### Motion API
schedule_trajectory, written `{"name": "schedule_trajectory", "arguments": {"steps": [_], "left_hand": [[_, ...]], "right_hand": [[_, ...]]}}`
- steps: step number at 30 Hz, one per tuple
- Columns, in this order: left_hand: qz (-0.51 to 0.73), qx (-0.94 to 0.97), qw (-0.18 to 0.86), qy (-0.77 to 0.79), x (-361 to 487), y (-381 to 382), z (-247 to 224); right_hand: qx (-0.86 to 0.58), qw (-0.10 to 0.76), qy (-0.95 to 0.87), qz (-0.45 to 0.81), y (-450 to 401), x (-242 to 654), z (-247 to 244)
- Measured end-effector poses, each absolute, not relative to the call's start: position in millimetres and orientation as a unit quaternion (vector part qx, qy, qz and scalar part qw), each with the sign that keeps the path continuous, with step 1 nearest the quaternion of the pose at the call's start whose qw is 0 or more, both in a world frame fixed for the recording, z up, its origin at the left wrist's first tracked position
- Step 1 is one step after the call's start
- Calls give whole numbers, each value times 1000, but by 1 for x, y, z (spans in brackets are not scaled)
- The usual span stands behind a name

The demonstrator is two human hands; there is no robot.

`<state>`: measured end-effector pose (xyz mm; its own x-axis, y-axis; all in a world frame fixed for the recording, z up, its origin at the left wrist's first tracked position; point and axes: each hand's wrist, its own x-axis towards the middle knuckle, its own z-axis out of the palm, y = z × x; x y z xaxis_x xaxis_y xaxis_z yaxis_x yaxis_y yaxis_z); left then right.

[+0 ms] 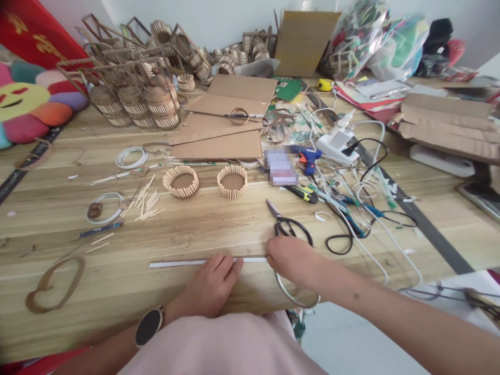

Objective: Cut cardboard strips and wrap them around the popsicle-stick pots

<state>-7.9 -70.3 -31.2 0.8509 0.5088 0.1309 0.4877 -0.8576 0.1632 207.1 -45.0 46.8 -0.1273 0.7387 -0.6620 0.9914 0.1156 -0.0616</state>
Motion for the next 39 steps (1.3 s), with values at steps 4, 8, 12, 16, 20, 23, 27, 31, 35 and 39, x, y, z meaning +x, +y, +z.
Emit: {"name": "schedule_trajectory", "arguments": {"steps": [4, 8, 12, 16, 20, 23, 27, 31, 35, 39], "left_hand": [[134, 916, 146, 350, -11, -53, -5], [191, 885, 174, 386, -7, -38, 26], [184, 876, 230, 382, 3, -36, 36], [163, 867, 265, 389, 9, -35, 37], [148, 861, 281, 396, 9, -33, 40], [148, 856, 297, 395, 8, -33, 40], [186, 846, 295, 402, 8, -33, 35], [222, 836, 299, 402, 7, -34, 34], [235, 831, 303, 403, 6, -34, 35], [259, 826, 289, 409, 7, -33, 35]], "right_hand": [[620, 198, 720, -241, -48, 203, 61], [622, 130, 753, -172, -58, 190, 68], [599, 60, 792, -103, -69, 182, 60], [548, -37, 836, -17, -75, 182, 51], [519, -96, 849, 41, -76, 181, 48], [517, -112, 847, 42, -77, 181, 47], [543, -131, 829, 0, -79, 183, 44], [561, -177, 806, -66, -79, 186, 44], [566, -212, 789, -114, -79, 185, 45], [575, -245, 769, -135, -80, 180, 47]]}}
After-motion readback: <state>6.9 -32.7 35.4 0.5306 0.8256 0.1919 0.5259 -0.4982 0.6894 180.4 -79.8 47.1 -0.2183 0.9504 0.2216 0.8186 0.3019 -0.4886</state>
